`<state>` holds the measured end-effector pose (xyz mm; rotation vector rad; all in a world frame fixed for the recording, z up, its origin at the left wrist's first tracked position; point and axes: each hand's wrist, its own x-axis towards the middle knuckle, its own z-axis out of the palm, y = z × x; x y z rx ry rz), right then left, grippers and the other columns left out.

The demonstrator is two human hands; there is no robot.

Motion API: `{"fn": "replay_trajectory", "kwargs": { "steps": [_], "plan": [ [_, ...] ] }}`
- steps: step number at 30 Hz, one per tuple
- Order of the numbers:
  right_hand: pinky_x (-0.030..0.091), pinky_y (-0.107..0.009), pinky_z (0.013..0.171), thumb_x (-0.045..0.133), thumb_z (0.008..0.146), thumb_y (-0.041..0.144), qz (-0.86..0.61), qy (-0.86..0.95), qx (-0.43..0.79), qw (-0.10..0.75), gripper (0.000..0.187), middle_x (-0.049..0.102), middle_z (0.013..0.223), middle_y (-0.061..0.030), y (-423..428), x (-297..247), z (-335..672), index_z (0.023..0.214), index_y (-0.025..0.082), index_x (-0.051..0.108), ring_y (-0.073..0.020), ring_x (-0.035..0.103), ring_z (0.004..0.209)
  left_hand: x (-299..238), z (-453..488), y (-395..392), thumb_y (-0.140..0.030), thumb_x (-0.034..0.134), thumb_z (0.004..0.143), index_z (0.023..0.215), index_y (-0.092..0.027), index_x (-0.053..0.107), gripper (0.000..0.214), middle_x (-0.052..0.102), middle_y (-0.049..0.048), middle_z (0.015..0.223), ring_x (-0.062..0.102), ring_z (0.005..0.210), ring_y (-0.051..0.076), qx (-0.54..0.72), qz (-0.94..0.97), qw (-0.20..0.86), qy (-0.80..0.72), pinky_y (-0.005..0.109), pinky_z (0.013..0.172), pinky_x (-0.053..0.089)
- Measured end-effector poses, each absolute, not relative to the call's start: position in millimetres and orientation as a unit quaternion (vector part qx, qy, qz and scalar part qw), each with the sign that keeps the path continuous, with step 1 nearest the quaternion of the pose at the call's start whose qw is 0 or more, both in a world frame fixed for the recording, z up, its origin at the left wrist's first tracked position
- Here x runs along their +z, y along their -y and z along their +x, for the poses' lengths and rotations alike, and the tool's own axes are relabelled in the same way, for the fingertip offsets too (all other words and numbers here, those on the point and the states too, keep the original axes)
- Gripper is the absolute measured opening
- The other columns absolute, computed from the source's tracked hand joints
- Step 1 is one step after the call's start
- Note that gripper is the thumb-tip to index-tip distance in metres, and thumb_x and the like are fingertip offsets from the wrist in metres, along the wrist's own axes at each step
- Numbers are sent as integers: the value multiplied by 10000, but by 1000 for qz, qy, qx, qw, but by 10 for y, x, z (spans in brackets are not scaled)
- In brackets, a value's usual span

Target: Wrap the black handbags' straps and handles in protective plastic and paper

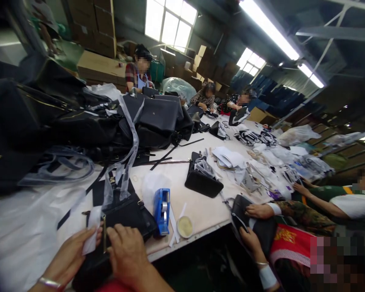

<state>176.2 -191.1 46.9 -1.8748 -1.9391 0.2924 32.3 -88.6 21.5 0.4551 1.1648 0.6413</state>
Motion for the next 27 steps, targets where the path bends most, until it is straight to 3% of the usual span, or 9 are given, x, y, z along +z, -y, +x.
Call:
{"fn": "replay_trajectory", "kwargs": {
  "steps": [2, 4, 8, 13, 18, 23, 27],
  "plan": [
    [463, -376, 880, 391, 923, 242, -768, 577, 82, 265, 310, 636, 1103, -79, 2115, 471, 2104, 1201, 232, 527, -223, 585, 1008, 167, 283, 862, -111, 699, 710, 948, -90, 682, 239, 713, 56, 729, 641, 576, 113, 294, 233, 759, -532, 181, 542, 533],
    [467, -371, 826, 387, 927, 295, -862, 406, 46, 301, 253, 649, 986, -103, 2312, 306, 2443, 1060, 194, 577, -238, 603, 931, 136, 261, 857, -184, 758, 676, 983, -87, 676, 333, 709, 55, 750, 626, 593, 102, 291, 249, 763, -522, 167, 550, 522],
    [463, -338, 762, 498, 851, 415, -891, 288, 127, 327, 275, 661, 880, -84, 2555, -174, 2859, 912, 187, 637, -231, 625, 797, 85, 270, 876, -305, 817, 610, 1013, -103, 668, 474, 700, 33, 741, 600, 588, 94, 282, 261, 762, -522, 160, 542, 504],
    [455, -280, 671, 515, 810, 485, -881, 266, 164, 355, 342, 645, 718, -33, 2570, -371, 2906, 725, 183, 652, -193, 603, 683, 31, 265, 877, -317, 824, 602, 1023, -116, 660, 495, 700, 27, 756, 597, 602, 88, 273, 270, 761, -522, 160, 562, 500],
    [445, -270, 718, 516, 808, 512, -857, 258, 177, 409, 344, 639, 759, -25, 2692, -239, 2836, 738, 193, 625, -180, 582, 751, 35, 246, 883, -357, 823, 604, 1029, -114, 655, 518, 701, 35, 773, 602, 636, 93, 273, 272, 760, -523, 160, 587, 506],
    [338, -214, 410, 604, 646, 635, -784, 84, 367, 494, 450, 510, 524, 36, 2842, -327, 2745, 659, 195, 512, -93, 404, 416, 53, 265, 885, -365, 834, 581, 1001, -109, 660, 522, 694, 30, 764, 599, 633, 99, 274, 273, 756, -529, 167, 583, 506],
    [308, -204, 370, 645, 570, 626, -780, 59, 387, 488, 464, 479, 471, 51, 2849, -455, 2743, 643, 193, 497, -73, 355, 360, 63, 265, 878, -357, 829, 588, 1004, -113, 662, 510, 694, 31, 758, 583, 603, 99, 265, 273, 766, -518, 180, 564, 496]
  ]
}}
